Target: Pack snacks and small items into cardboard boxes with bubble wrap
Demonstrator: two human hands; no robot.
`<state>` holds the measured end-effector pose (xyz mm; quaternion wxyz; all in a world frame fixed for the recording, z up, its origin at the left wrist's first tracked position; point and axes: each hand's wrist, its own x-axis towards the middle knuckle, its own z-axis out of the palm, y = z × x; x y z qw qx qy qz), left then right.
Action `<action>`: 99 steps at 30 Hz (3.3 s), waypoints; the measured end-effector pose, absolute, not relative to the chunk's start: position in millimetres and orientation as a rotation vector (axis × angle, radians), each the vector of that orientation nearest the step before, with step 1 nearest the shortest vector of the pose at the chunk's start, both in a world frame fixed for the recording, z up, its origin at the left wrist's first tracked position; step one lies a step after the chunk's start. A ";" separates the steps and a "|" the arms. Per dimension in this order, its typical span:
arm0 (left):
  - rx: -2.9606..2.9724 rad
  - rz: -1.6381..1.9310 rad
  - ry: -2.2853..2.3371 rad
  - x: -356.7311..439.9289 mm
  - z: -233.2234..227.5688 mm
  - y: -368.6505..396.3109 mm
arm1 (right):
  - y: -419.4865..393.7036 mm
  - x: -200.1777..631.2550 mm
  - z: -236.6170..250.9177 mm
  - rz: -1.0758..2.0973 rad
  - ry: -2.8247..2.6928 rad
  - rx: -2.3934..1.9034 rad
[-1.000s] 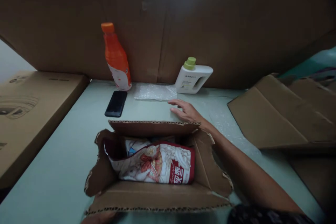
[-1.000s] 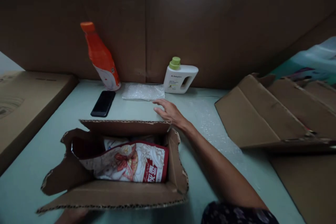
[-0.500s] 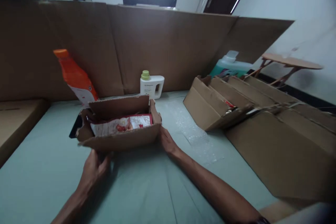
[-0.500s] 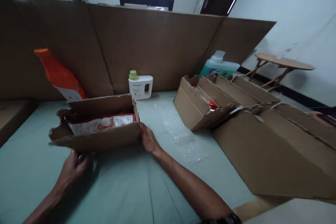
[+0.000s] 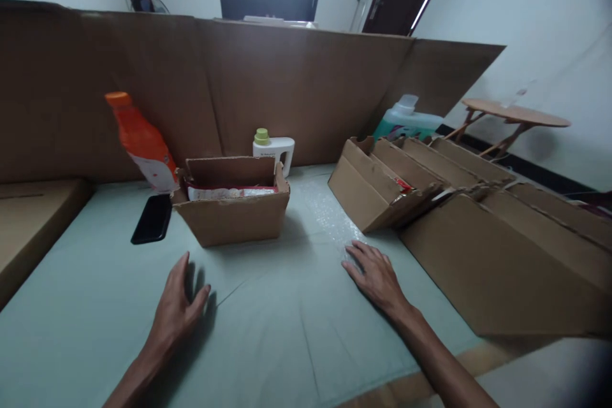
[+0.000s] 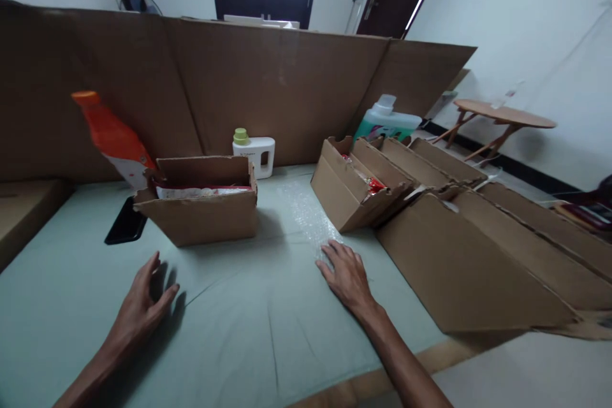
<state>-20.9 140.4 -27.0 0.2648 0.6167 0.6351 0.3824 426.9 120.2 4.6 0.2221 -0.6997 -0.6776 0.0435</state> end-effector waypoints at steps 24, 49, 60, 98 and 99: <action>1.560 1.148 1.687 -19.9 -0.8 165.3 | 152.4 373.8 33.5 0.496 -2.025 -1.535; 1.109 0.724 1.137 38.2 2.0 3.6 | 51.8 276.7 34.3 0.633 -2.286 -1.176; 0.869 0.729 1.111 40.8 0.1 -47.6 | 78.1 287.2 16.4 0.343 -2.554 -1.220; 1.884 0.879 1.540 38.4 2.9 12.5 | 38.6 268.6 18.9 0.360 -2.278 -1.121; 1.906 0.862 1.579 39.7 0.9 16.5 | 37.9 268.4 18.2 0.280 -2.303 -1.089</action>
